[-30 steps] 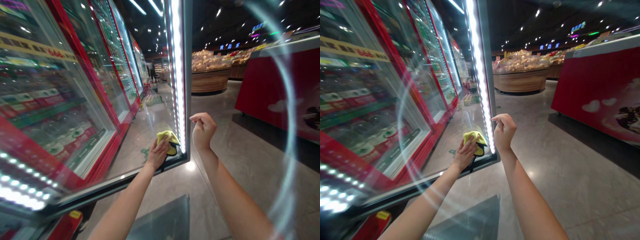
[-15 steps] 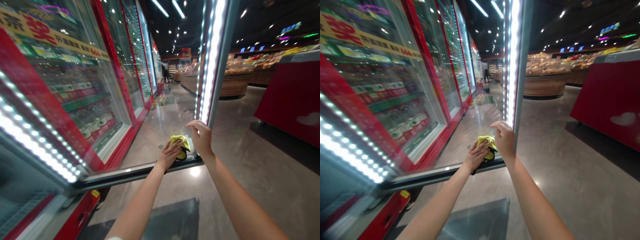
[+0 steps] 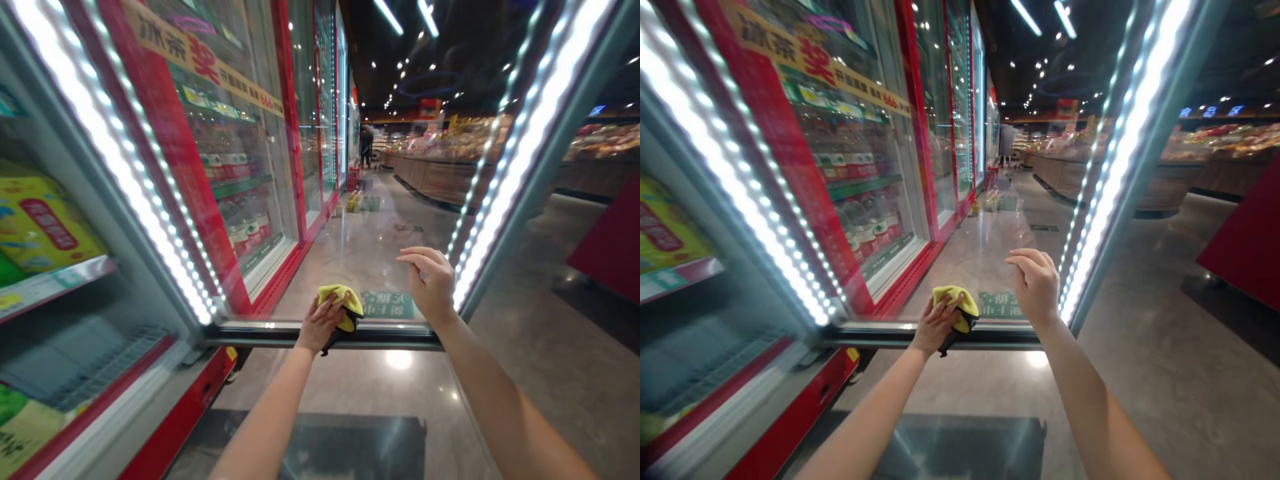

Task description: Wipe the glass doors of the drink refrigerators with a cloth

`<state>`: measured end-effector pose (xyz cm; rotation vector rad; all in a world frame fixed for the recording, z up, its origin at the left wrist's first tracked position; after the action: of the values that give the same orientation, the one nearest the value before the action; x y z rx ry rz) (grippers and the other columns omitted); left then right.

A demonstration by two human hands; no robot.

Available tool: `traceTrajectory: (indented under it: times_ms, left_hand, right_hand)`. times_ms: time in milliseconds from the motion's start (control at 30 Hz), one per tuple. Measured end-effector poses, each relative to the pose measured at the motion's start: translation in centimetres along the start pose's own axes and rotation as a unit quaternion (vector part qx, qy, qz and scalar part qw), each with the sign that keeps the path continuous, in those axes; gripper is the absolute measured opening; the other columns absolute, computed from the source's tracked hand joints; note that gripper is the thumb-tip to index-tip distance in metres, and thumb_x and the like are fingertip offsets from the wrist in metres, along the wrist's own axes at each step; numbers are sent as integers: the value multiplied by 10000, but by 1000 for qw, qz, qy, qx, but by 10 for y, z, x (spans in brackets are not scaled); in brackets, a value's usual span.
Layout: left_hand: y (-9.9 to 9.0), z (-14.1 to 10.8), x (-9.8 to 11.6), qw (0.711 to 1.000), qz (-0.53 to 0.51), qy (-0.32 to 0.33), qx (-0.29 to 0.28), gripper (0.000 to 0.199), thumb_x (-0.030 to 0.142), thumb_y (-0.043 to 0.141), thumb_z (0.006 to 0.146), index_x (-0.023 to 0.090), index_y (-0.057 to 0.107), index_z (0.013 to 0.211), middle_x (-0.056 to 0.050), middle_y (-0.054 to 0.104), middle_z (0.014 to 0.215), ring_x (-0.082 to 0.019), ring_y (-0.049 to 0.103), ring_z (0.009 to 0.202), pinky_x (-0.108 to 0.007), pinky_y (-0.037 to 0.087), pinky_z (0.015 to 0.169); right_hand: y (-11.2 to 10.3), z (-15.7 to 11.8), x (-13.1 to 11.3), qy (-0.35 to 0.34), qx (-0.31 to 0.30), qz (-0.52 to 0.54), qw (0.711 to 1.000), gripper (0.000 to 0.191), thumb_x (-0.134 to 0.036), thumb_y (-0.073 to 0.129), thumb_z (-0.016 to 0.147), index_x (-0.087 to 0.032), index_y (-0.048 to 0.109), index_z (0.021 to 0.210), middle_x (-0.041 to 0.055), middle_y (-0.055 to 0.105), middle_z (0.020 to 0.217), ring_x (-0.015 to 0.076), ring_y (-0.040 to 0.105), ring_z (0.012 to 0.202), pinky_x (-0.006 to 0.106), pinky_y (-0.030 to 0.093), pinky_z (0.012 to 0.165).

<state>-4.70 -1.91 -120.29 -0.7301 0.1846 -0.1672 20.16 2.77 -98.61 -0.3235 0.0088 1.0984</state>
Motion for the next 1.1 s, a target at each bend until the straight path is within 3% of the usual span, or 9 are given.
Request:
traceTrajectory:
  times_ms: [133, 200, 300, 400, 533, 633, 800, 933, 1100]
  left_hand:
    - [-23, -32, -48, 990, 21, -136, 42, 252, 153, 576, 878, 293, 742, 1006, -41, 669, 1398, -225, 481, 1443, -460, 251, 1284]
    - [-31, -44, -59, 971, 40, -223, 77, 261, 165, 562, 883, 224, 726, 1077, -127, 582, 1491, -304, 398, 1500, -547, 249, 1269]
    - [-31, -43, -52, 932, 65, -333, 127, 446, 217, 550, 904, 71, 583, 1324, -268, 252, 1662, -407, 189, 1569, -663, 213, 1237]
    - [-20, -28, -28, 915, 71, -372, 141, 635, 284, 607, 886, -21, 448, 1420, -342, 47, 1671, -450, 86, 1573, -693, 225, 1214]
    - [-7, -17, -18, 949, 28, -306, 75, 530, 332, 689, 830, 120, 603, 1308, -237, 249, 1671, -411, 138, 1577, -639, 238, 1238]
    - [-13, -34, -42, 949, 26, -306, 66, 461, 318, 659, 846, 179, 636, 1286, -176, 377, 1635, -351, 204, 1575, -561, 253, 1261]
    - [-33, -83, -104, 874, 97, -447, 165, 555, 265, 487, 968, 102, 421, 1495, -269, 357, 1612, -376, 314, 1530, -641, 318, 1200]
    - [-36, -105, -134, 826, 122, -503, 222, 476, 353, 585, 985, 183, 508, 1422, -158, 532, 1470, -319, 550, 1328, -592, 476, 1079]
    - [-33, -108, -153, 803, 114, -553, 193, 427, 415, 645, 959, 187, 586, 1315, -101, 613, 1331, -240, 638, 1140, -475, 567, 952]
  right_hand:
    - [6, 0, -17, -55, 5, -39, 998, 334, -18, 536, 823, -246, 762, 917, 55, 769, 1100, 250, 697, 1063, 448, 580, 929]
    - [7, 0, -24, -82, -8, -53, 995, 369, -1, 537, 822, -248, 763, 977, 64, 736, 1224, 267, 653, 1218, 468, 569, 1000]
    - [9, 1, -34, -103, -28, -60, 993, 388, 5, 539, 836, -257, 759, 1018, 59, 689, 1328, 272, 599, 1324, 478, 555, 1054]
    - [13, 2, -44, -121, -37, -54, 991, 371, -5, 545, 849, -250, 753, 1034, 67, 673, 1360, 276, 583, 1347, 489, 547, 1074]
    - [24, 0, -58, -142, -43, -42, 988, 337, -35, 559, 870, -260, 750, 1032, 60, 666, 1380, 277, 573, 1361, 531, 508, 1115]
    - [34, -3, -63, -140, -57, -45, 987, 331, -59, 576, 871, -292, 751, 1027, 34, 655, 1403, 285, 555, 1381, 571, 469, 1146]
    - [48, -3, -63, -114, -53, -39, 991, 329, -90, 581, 874, -295, 758, 1059, 48, 636, 1433, 318, 548, 1389, 611, 436, 1166]
    - [51, -2, -70, -130, -49, -28, 990, 320, -107, 568, 895, -289, 755, 1081, 54, 617, 1457, 324, 543, 1393, 608, 432, 1173]
    - [49, -1, -75, -169, -57, -50, 983, 290, -113, 594, 897, -283, 760, 1062, 42, 591, 1488, 340, 558, 1375, 608, 415, 1188]
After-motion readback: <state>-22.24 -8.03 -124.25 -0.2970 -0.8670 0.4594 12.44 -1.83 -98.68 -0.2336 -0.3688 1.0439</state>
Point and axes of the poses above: each hand's wrist, its own z-axis towards the middle knuckle, its own y-axis out of the palm, x = y × z, the point moved 4 cm from there along z, towards the middle knuckle
